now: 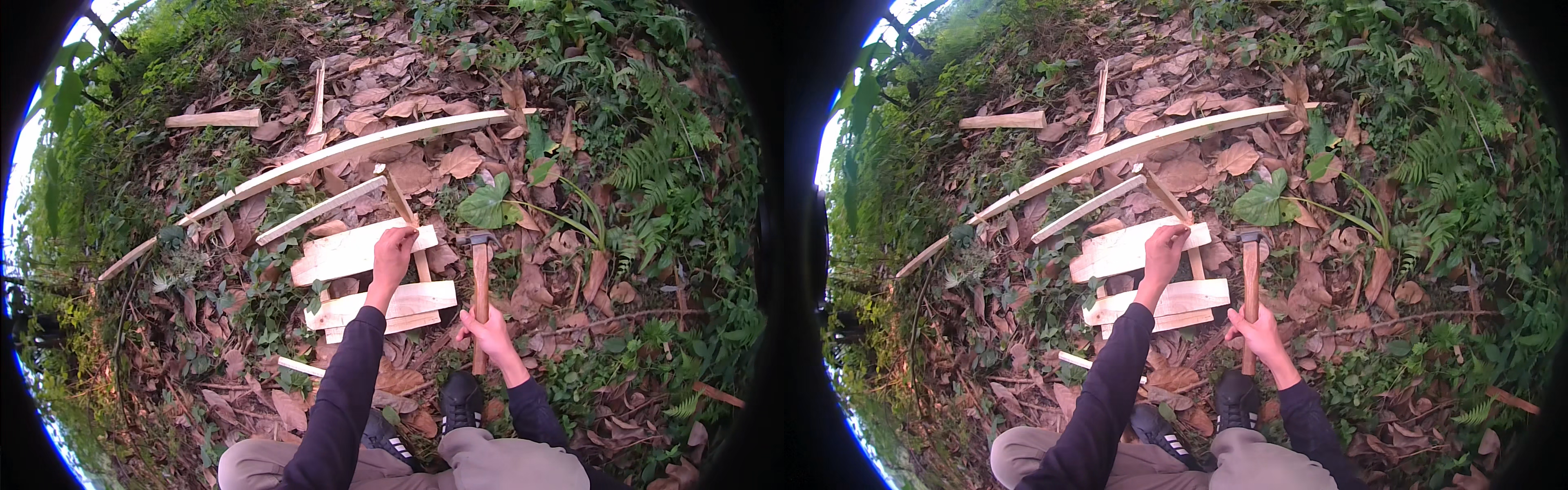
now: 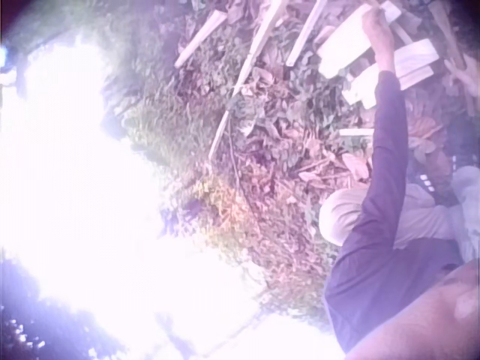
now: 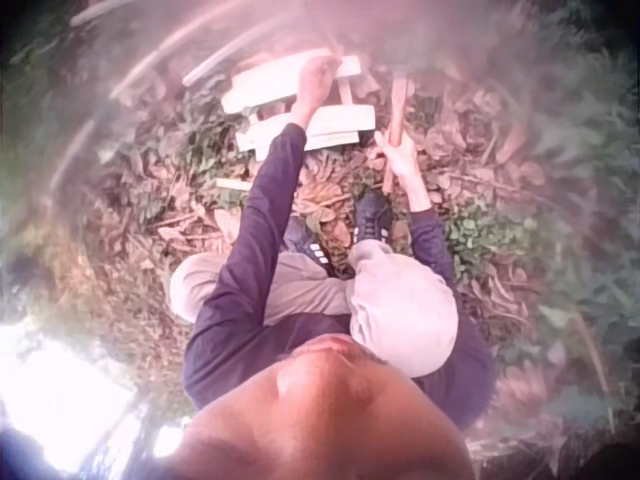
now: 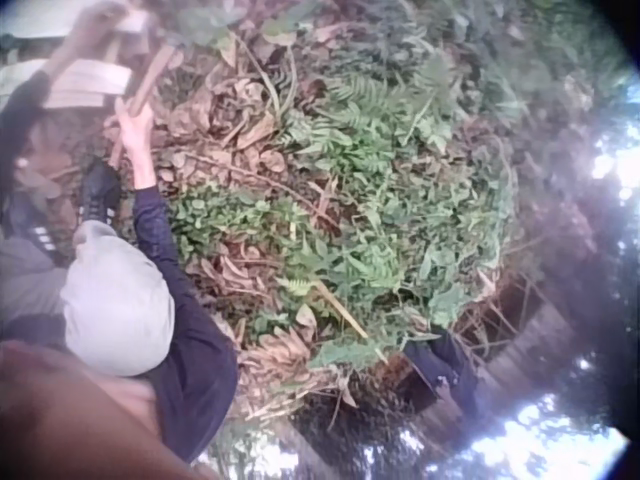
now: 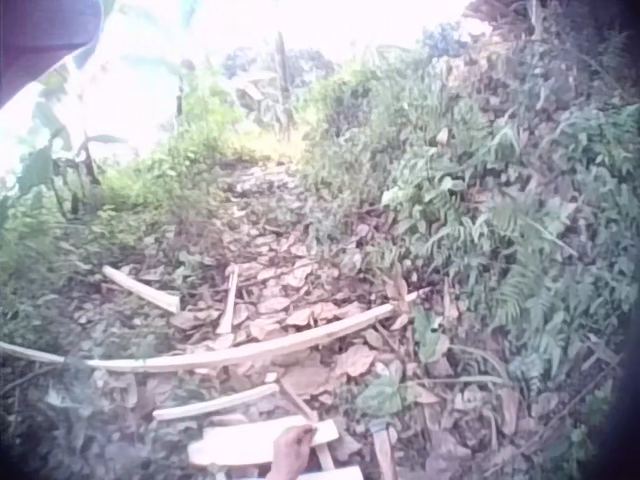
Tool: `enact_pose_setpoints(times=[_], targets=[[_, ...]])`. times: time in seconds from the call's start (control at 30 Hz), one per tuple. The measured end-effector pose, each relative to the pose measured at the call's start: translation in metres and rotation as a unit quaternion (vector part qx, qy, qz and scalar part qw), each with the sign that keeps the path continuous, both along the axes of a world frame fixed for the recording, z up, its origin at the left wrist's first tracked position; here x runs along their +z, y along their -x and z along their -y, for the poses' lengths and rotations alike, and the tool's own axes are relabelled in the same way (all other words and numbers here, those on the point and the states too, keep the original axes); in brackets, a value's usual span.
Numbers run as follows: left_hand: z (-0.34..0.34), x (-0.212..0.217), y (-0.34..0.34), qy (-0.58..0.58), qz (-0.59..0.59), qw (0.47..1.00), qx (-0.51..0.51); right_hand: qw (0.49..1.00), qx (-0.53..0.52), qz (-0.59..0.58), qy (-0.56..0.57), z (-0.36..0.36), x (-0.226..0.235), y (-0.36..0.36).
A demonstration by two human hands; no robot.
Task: The person assembles a small wooden frame using a hammer and nails. They position wooden planks on the ground, align them, and hammer nails into the joints to secure the structure.
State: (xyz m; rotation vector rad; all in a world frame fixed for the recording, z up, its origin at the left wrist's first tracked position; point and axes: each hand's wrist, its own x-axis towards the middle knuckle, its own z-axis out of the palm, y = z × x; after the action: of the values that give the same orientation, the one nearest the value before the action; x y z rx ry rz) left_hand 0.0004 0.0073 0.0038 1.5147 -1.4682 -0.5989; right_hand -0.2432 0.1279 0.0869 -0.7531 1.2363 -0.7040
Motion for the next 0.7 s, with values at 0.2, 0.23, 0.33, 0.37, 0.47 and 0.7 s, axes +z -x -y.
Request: enact_pose_setpoints(times=[0.2, 0.23, 0.33, 0.37, 0.47, 0.7], targets=[[0.004, 0.006, 0.001, -0.011, 0.02, 1.0, -0.011, 0.999, 0.015, -0.034, 0.006, -0.004, -0.011, 0.004], [0.004, 0.006, 0.0, -0.012, 0.016, 1.0, -0.009, 0.999, 0.018, -0.042, 0.005, -0.004, -0.009, 0.003], [0.004, 0.003, -0.001, -0.008, 0.009, 1.0, -0.008, 0.999, 0.022, -0.044, -0.001, -0.001, -0.005, -0.001], [0.004, 0.002, -0.001, -0.004, 0.009, 1.0, -0.009, 0.998, 0.024, -0.059, 0.006, -0.001, -0.007, -0.001], [0.006, -0.002, -0.003, 0.015, 0.037, 0.999, -0.004, 0.993, 0.034, -0.105, 0.03, 0.002, -0.013, -0.002], [-0.001, -0.003, 0.001, 0.054, 0.03, 0.998, 0.021, 0.965, 0.048, -0.208, 0.154, 0.004, 0.002, -0.017]])
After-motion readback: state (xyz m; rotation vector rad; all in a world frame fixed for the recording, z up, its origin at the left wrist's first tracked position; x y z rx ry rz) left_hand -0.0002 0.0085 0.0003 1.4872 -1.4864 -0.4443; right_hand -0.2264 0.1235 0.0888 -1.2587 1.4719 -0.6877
